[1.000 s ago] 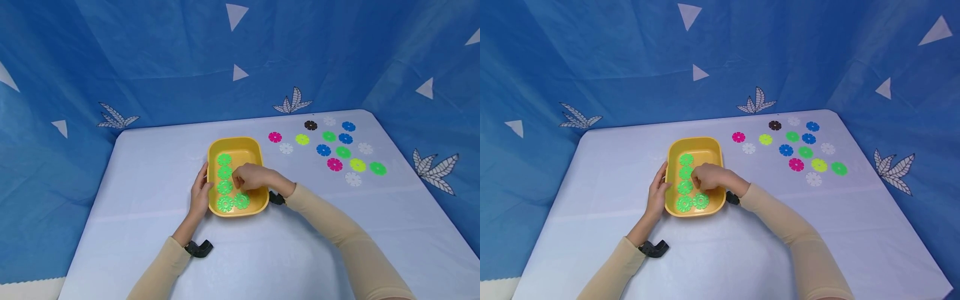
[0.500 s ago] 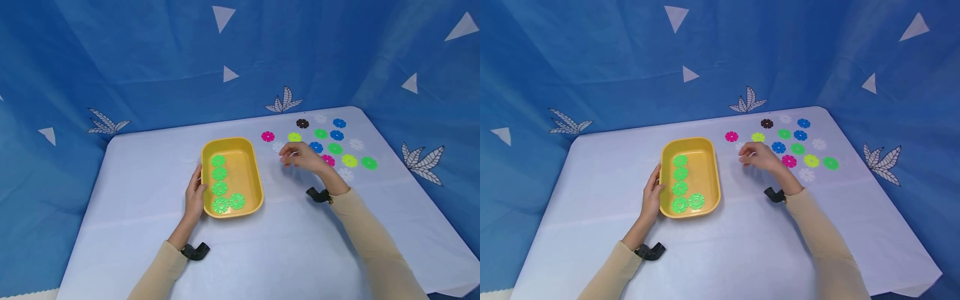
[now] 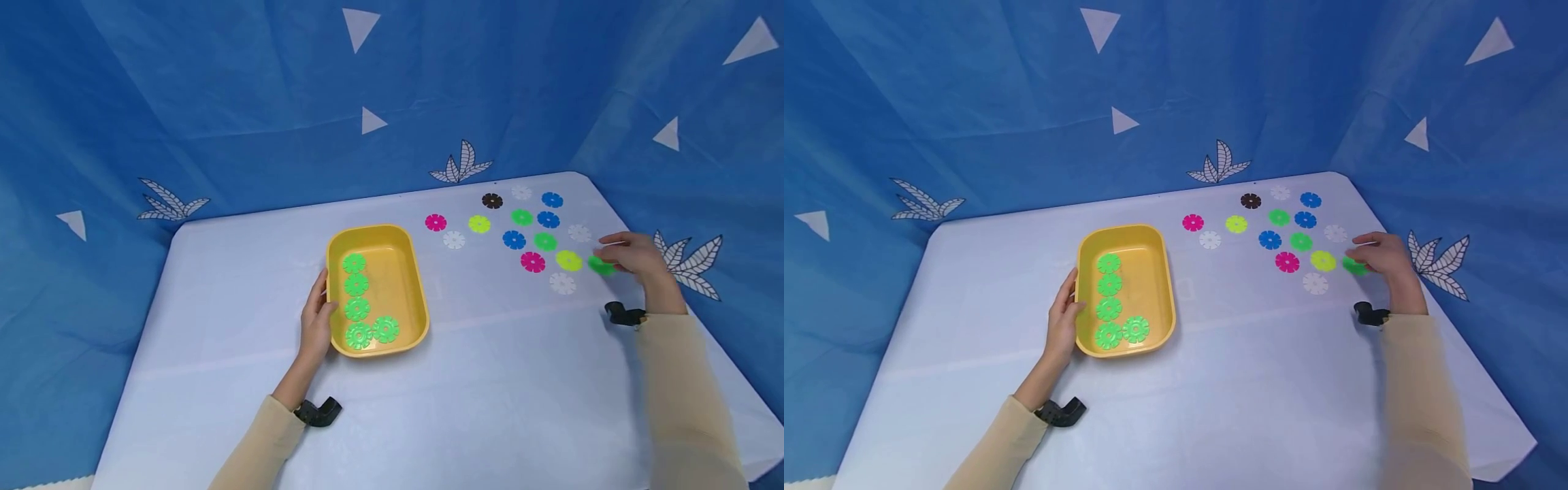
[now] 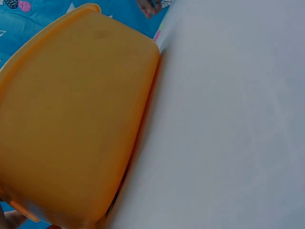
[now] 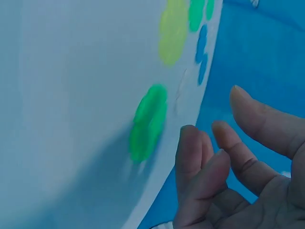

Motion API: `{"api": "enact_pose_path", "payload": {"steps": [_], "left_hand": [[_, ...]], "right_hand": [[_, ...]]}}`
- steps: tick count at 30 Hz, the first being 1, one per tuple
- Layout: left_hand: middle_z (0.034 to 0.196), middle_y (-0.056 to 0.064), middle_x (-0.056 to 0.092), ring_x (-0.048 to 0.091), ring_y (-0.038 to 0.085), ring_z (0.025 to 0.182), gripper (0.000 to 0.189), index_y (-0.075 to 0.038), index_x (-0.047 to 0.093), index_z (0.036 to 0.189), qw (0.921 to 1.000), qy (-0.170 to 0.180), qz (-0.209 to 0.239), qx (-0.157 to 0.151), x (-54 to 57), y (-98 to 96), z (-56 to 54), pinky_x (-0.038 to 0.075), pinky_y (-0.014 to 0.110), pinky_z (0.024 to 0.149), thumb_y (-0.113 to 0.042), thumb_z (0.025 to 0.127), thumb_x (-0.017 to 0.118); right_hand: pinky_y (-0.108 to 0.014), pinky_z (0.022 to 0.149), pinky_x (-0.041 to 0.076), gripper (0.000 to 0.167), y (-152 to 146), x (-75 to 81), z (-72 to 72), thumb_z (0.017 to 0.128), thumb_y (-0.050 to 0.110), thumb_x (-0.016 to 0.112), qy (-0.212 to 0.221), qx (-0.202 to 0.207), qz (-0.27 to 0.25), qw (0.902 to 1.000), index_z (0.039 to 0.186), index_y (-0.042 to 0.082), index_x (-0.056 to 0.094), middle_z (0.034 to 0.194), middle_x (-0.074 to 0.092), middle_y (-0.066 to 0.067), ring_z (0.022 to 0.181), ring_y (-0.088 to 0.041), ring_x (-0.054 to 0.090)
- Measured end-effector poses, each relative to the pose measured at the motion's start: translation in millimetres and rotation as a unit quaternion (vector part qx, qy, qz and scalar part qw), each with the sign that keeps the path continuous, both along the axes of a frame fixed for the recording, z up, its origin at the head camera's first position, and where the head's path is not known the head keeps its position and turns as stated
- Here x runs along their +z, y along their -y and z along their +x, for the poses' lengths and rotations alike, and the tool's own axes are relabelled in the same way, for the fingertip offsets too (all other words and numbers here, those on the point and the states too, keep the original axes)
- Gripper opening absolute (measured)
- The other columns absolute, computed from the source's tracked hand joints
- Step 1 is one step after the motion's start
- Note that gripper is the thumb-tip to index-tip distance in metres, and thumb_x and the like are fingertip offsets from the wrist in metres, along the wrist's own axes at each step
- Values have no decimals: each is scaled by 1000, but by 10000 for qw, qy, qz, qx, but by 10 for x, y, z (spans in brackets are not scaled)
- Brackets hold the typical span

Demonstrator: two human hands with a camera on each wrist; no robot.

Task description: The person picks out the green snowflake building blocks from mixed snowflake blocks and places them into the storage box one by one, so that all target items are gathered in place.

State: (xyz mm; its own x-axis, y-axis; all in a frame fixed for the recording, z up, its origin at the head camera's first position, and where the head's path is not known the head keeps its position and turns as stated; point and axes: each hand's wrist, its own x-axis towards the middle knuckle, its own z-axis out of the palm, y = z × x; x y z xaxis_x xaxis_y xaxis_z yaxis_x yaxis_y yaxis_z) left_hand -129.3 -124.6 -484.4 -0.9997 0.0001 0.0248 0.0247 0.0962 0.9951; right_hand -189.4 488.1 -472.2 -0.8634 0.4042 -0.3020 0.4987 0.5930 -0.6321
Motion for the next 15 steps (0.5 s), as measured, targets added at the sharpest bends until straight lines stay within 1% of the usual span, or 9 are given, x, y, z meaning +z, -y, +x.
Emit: {"api": "enact_pose_path", "payload": {"steps": [2,4,5,6,8,9,11,13,15], "left_hand": [[156,8,34,45,30,129,63,-23,29,155,10000,-34,36,4,2,1,1,42,13,88,-2,97,39],[156,8,34,45,30,129,63,-23,29,155,10000,-43,64,8,8,0,3,42,12,88,-2,97,39],[156,8,34,45,30,129,63,-22,29,155,10000,-40,69,7,12,0,2,42,12,88,-2,97,39],[155,9,35,45,30,129,63,-22,29,155,10000,-39,72,4,13,1,0,42,12,88,-1,97,39],[154,11,36,45,31,128,63,-22,29,155,10000,-57,53,-8,8,2,-2,41,12,88,-1,96,39],[154,11,36,45,31,127,64,-21,29,155,10000,-66,34,-15,9,1,-1,41,12,88,-1,96,39],[152,12,37,45,31,127,64,-20,28,156,10000,-82,-2,-36,9,1,0,41,12,88,-1,96,39],[152,12,37,45,31,127,64,-20,28,156,9999,-106,-28,-52,9,2,3,40,12,88,-1,95,39],[152,12,37,45,31,127,64,-20,28,156,9999,-115,-36,-55,14,3,4,40,12,88,-1,95,39]], "right_hand": [[-27,61,47,74,-24,104,66,85,44,72,199,-62,-132,9997,139,0,47,112,54,-15,80,-14,58],[-28,61,47,75,51,231,134,84,37,73,490,-168,-159,9985,141,-2,44,101,53,-13,72,-15,55],[-31,62,46,77,85,289,163,83,35,73,652,-176,-177,9976,143,-3,42,94,52,-11,70,-16,54],[-33,65,45,78,115,327,187,83,34,73,778,-185,-176,9966,143,-3,41,90,49,-8,68,-18,52],[-36,68,43,77,162,371,227,84,32,72,948,-130,-114,9954,144,-4,39,88,48,-10,71,-22,50],[-36,69,41,77,178,376,242,84,31,73,991,-123,-81,9950,143,-5,39,92,50,-15,77,-26,50],[-36,73,42,79,195,366,266,82,29,75,925,-83,-67,9957,142,-7,38,113,48,-26,95,-34,49],[-37,77,44,79,206,346,282,80,27,76,773,-24,-85,9970,139,-9,39,134,35,-34,111,-41,42],[-40,82,44,78,217,331,289,78,25,78,638,19,-111,9979,135,-12,40,143,27,-36,120,-45,36]]}}
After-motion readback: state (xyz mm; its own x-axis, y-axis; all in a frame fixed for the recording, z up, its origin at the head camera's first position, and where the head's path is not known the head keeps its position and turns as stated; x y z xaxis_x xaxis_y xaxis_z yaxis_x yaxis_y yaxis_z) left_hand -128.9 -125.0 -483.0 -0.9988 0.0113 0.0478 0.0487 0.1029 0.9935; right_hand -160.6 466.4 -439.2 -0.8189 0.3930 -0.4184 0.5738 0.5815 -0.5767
